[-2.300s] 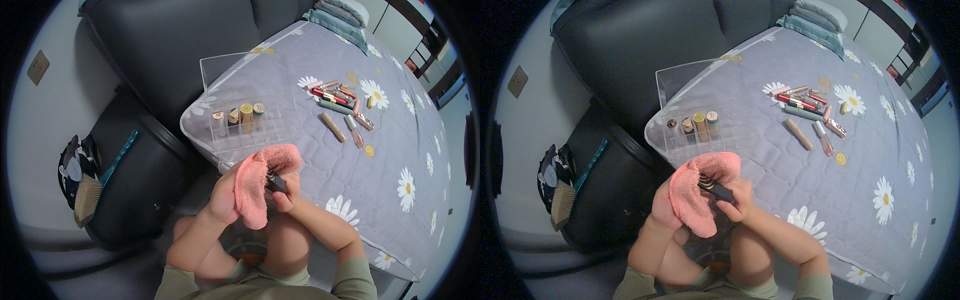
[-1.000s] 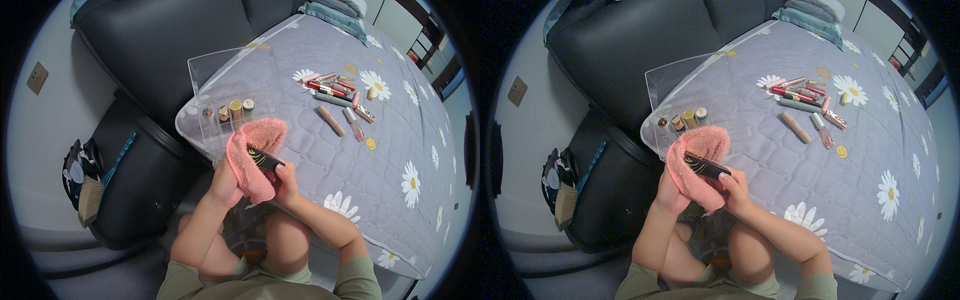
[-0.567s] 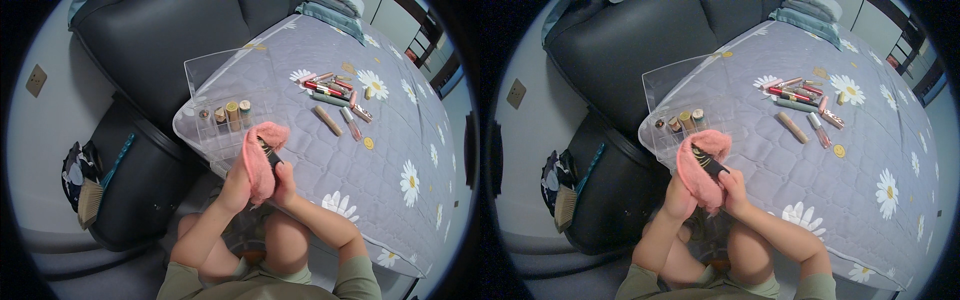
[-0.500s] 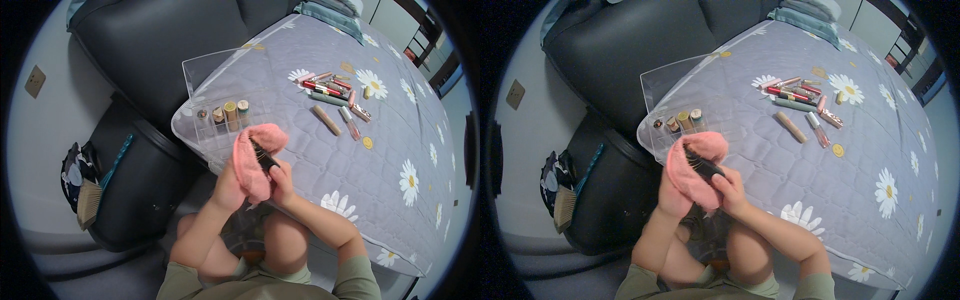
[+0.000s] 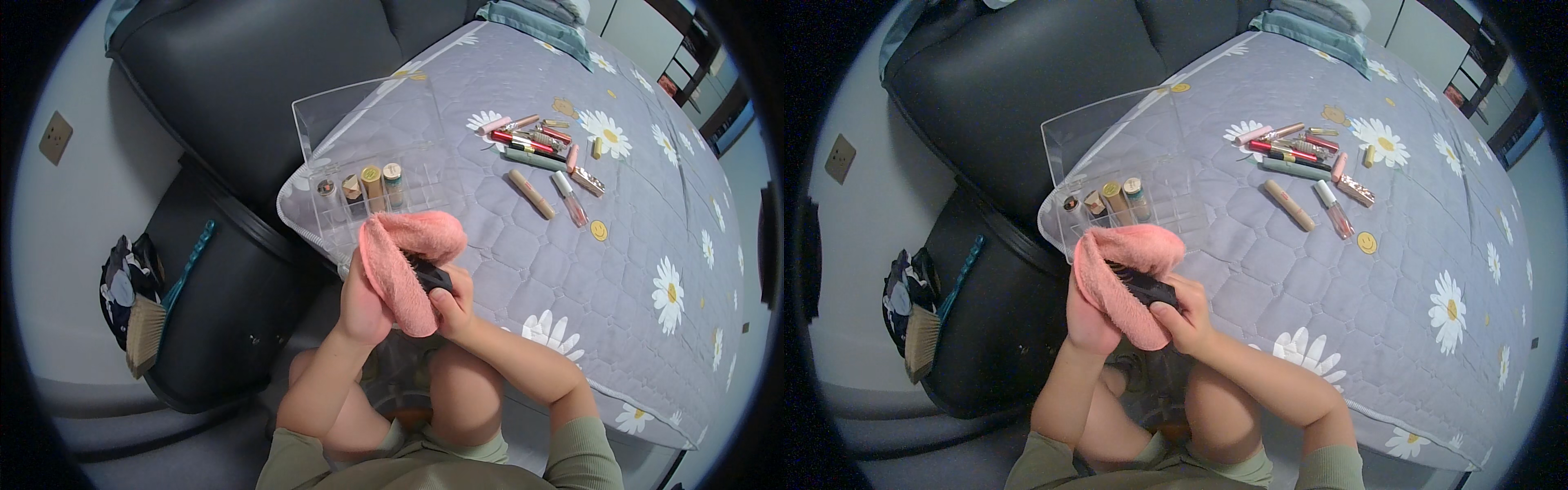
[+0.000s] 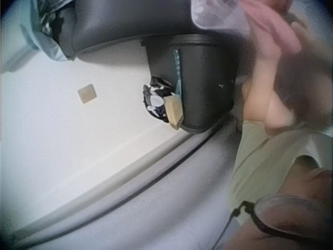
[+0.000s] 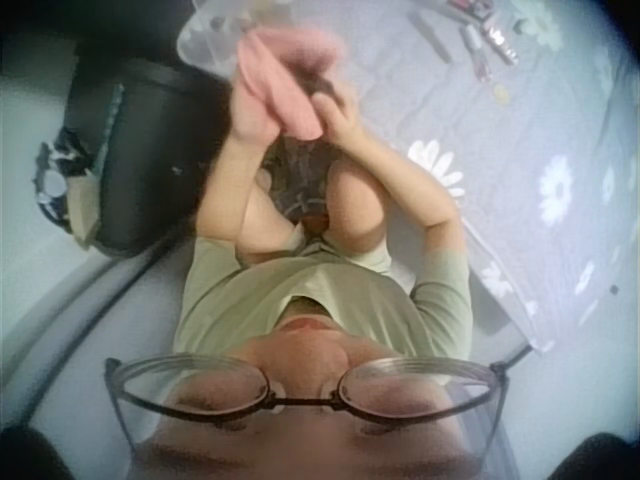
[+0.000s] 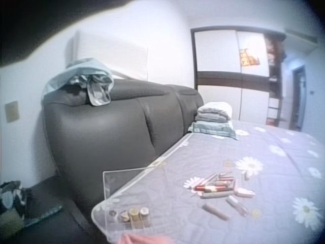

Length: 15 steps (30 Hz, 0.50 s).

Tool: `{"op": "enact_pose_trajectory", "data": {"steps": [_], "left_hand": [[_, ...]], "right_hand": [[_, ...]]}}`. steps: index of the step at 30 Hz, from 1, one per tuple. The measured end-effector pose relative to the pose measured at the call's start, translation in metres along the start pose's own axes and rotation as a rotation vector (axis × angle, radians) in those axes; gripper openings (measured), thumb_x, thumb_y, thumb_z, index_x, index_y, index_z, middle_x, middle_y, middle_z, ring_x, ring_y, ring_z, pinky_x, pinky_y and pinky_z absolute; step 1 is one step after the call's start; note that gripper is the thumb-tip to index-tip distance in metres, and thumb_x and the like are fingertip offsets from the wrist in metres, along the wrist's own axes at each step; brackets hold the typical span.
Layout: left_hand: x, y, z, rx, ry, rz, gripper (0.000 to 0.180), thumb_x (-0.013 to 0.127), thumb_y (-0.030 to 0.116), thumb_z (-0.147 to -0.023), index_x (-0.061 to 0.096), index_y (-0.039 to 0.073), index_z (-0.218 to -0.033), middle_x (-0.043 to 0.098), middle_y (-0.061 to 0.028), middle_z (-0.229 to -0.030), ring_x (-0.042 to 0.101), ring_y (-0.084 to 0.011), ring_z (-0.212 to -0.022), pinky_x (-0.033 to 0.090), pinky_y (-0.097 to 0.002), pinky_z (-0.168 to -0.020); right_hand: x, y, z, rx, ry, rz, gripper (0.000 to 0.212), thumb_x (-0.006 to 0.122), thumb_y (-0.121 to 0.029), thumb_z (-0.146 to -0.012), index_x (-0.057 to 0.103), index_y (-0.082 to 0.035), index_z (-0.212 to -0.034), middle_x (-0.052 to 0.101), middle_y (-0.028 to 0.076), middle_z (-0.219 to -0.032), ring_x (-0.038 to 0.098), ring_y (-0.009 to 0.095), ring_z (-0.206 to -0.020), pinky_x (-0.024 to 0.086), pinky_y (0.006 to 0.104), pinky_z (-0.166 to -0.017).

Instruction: The person wipes several lipstick tubes and cosmetic containers with a cloth and places them into a clear plastic organizer.

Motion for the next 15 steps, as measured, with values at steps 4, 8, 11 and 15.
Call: {"op": "enact_pose_trajectory", "data": {"steps": [4,8,11,15], "left_hand": [[0.006,-0.002,0.0,-0.025,0.005,0.009,0.046,0.024,0.036,-0.087,0.039,0.003,-0.115,0.047,-0.0098,-0.111,0.047,-0.022,-0.102,0.036,-0.0356,-0.089],[0.014,-0.006,0.001,0.046,0.03,-0.191,0.036,0.029,0.025,-0.089,0.04,0.0,-0.112,0.048,-0.0077,-0.106,0.047,-0.0149,-0.097,0.036,-0.0288,-0.086],[0.006,-0.018,0.011,0.097,0.017,-0.383,0.033,0.033,0.02,-0.088,0.037,0.0,-0.114,0.047,-0.0066,-0.104,0.046,-0.013,-0.095,0.035,-0.0273,-0.086],[0.011,-0.022,0.012,0.255,0.021,-0.598,0.034,0.038,0.017,-0.086,0.034,0.0,-0.115,0.044,-0.0059,-0.106,0.044,-0.0122,-0.095,0.035,-0.025,-0.085]], "right_hand": [[-0.003,0.0,0.0,-0.025,-0.003,0.028,0.029,0.049,-0.023,-0.073,0.053,0.006,-0.077,0.051,0.015,-0.069,0.048,0.025,-0.06,0.038,0.0301,-0.056],[0.001,-0.004,-0.003,-0.019,0.08,0.028,0.028,0.049,-0.023,-0.074,0.051,0.005,-0.073,0.049,0.014,-0.066,0.046,0.025,-0.057,0.037,0.031,-0.053],[-0.003,0.006,0.006,-0.007,0.092,0.08,0.025,0.049,-0.02,-0.073,0.047,0.003,-0.065,0.046,0.013,-0.059,0.043,0.025,-0.052,0.033,0.0323,-0.049],[-0.003,0.009,0.007,-0.005,0.148,0.092,0.025,0.049,-0.015,-0.072,0.039,0.002,-0.057,0.04,0.013,-0.053,0.037,0.026,-0.046,0.028,0.0334,-0.045]]}}
Point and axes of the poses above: each hand's wrist, its own z-axis away from the middle knuckle, its own x-axis out of the palm, y = z × x, the point moved 3 cm from there along -z, towards the middle knuckle
